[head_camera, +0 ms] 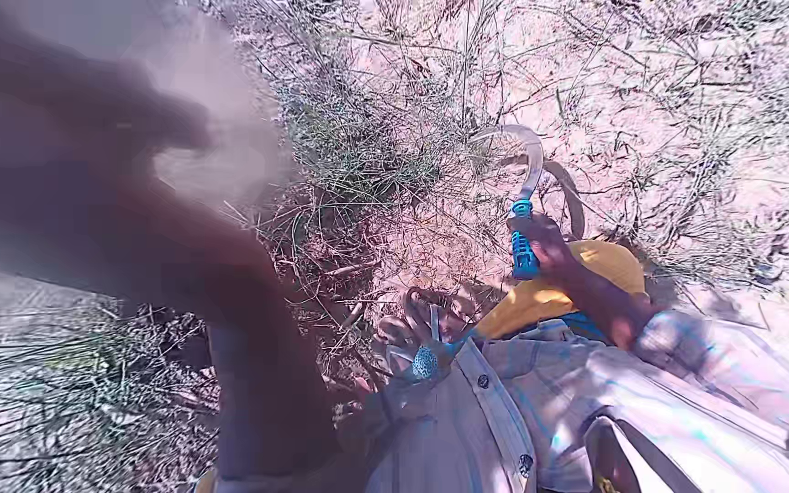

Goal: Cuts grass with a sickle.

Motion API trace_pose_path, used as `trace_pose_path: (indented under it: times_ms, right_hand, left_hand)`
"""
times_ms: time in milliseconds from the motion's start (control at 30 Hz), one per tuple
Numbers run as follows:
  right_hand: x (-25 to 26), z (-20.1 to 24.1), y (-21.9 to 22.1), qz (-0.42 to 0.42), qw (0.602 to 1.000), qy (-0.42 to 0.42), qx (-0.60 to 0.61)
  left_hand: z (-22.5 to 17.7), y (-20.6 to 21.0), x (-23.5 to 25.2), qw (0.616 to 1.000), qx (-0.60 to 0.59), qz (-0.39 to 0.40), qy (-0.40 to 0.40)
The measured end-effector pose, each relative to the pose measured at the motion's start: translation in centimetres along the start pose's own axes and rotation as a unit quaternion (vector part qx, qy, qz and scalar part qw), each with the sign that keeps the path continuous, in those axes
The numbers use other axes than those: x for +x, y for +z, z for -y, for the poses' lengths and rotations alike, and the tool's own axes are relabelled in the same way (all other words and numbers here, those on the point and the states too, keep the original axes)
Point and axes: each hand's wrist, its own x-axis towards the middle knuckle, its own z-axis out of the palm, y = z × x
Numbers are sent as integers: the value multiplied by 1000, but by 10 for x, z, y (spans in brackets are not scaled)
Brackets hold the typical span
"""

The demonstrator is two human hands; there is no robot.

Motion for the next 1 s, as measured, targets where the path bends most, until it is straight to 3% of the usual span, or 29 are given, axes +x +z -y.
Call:
trace_pose_path:
  times_ms: [100, 233, 367, 500, 633, 733, 867, 933, 1000]
  right_hand:
    - [2, 3, 8, -16, 998, -60, -14]
    - [20, 2, 9, -31, 996, -36, -77]
    - [20, -6, 5, -32, 998, 27, -56]
    - [25, -6, -1, -62, 998, -5, -25]
    - [46, 3, 0, -145, 988, -54, 12]
    - [54, -9, -7, -134, 987, -86, -1]
    - [50, -9, -4, -113, 993, -30, -20]
    - [52, -5, 2, -117, 992, -12, -34]
    - [54, -3, 4, -115, 992, -16, -48]
  left_hand:
    - [12, 1, 25, 957, 207, 200, 25]
    - [-5, 19, 36, 820, 351, 451, 24]
    - [15, 18, 17, 711, 339, 613, -61]
    - [47, 86, -16, 666, 208, 710, -101]
    - [85, 203, -62, 662, 41, 729, -171]
    - [128, 265, -105, 718, 23, 645, -262]
    - [154, 295, -133, 750, 99, 524, -392]
    - [160, 299, -138, 755, 119, 520, -382]
    - [173, 306, -143, 771, 118, 540, -316]
